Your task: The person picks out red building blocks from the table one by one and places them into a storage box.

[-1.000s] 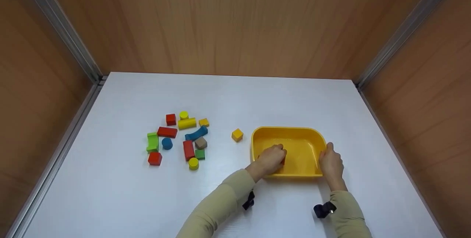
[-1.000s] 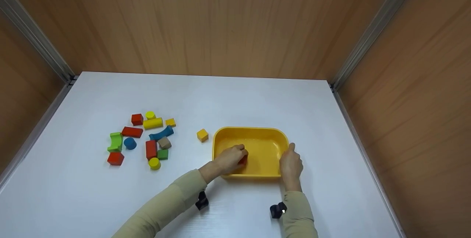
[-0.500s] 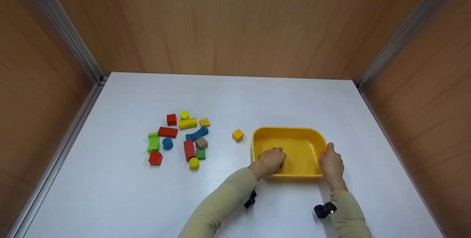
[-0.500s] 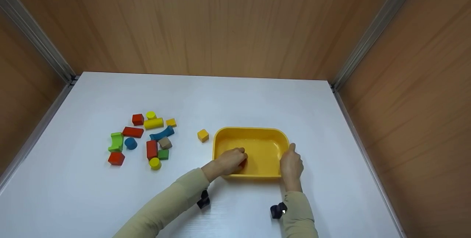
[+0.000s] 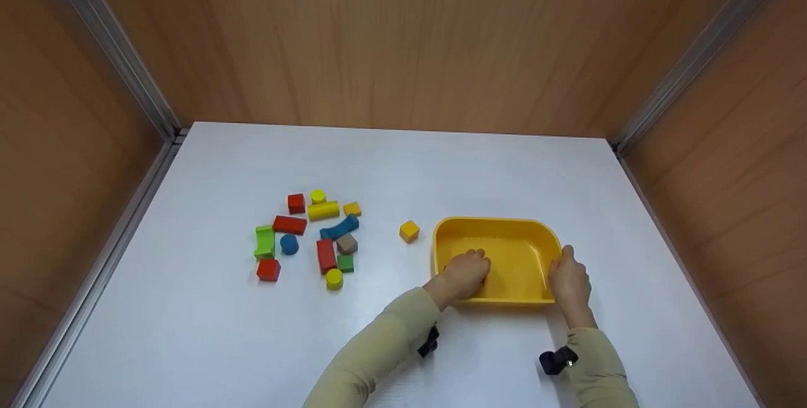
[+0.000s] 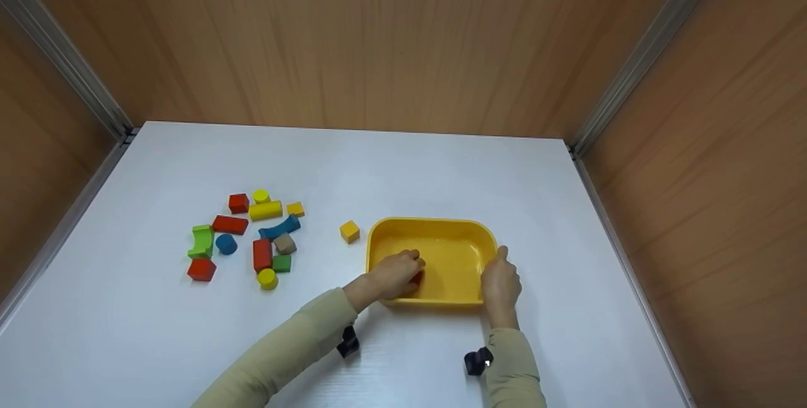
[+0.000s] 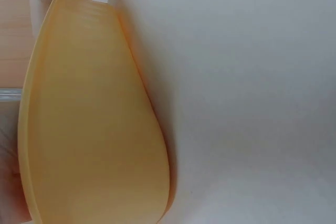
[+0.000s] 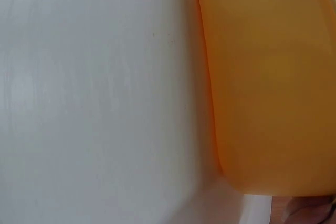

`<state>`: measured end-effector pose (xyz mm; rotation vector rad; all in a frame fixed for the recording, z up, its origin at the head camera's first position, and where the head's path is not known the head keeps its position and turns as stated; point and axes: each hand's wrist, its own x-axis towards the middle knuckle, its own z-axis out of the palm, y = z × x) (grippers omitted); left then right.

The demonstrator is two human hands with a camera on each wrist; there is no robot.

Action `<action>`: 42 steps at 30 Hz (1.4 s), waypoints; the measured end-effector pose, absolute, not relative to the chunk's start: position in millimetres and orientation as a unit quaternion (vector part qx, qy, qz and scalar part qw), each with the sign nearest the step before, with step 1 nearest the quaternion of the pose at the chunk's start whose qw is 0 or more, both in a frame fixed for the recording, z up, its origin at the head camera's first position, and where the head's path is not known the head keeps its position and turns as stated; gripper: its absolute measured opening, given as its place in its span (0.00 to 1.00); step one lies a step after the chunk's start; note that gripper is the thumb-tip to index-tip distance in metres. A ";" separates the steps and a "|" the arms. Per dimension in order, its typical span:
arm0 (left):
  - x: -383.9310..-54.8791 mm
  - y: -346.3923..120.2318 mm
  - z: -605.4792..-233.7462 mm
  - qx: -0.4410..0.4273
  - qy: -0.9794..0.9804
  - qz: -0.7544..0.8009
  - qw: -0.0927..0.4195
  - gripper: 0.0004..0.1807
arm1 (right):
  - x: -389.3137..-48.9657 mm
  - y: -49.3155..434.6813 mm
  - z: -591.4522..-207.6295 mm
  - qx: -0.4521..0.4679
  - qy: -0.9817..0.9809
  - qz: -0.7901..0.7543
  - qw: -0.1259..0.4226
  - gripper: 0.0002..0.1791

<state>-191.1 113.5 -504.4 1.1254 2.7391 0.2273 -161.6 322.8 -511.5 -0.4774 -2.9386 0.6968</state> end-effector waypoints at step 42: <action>-190.3 -2.4 -468.3 0.064 0.974 0.204 -0.078 0.17 | -160.8 323.8 -512.1 -0.152 -0.961 0.229 0.041 0.08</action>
